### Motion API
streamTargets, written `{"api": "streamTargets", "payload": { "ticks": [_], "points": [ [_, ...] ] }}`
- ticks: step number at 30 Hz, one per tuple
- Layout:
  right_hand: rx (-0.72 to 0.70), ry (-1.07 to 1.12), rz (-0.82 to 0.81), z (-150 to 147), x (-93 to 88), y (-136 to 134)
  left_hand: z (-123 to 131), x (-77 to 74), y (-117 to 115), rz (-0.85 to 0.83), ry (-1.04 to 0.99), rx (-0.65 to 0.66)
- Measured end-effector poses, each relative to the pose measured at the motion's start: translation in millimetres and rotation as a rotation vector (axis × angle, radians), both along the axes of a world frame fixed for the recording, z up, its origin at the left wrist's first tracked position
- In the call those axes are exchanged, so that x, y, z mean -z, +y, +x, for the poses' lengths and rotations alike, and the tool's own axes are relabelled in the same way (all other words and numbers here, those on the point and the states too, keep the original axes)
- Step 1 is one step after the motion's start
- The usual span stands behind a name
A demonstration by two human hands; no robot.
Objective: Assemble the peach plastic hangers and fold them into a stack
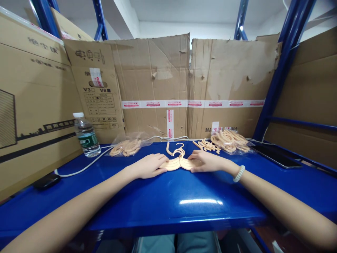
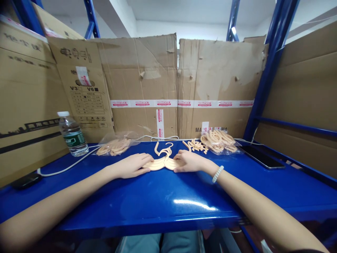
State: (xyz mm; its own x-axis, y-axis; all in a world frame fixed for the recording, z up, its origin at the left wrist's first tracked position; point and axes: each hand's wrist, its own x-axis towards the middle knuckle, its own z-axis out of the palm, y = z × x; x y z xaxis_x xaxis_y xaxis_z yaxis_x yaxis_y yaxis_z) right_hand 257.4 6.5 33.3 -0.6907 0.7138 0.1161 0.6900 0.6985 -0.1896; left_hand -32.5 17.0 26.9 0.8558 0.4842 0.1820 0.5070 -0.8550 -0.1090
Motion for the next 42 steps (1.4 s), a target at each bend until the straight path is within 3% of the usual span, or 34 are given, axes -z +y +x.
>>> {"api": "streamTargets", "payload": {
  "ticks": [25,34,42],
  "points": [
    [0.048,-0.001,-0.035,3.0,-1.0,3.5,-1.9,1.5,2.7,-0.036,-0.078,0.034],
    [0.027,0.008,-0.016,2.3,-1.5,-0.9,1.0,16.7,9.2,-0.088,-0.344,-0.010],
    [0.022,0.008,-0.021,3.0,-1.7,-0.4,2.6,18.7,9.9,-0.051,-0.286,-0.007]
  ]
}}
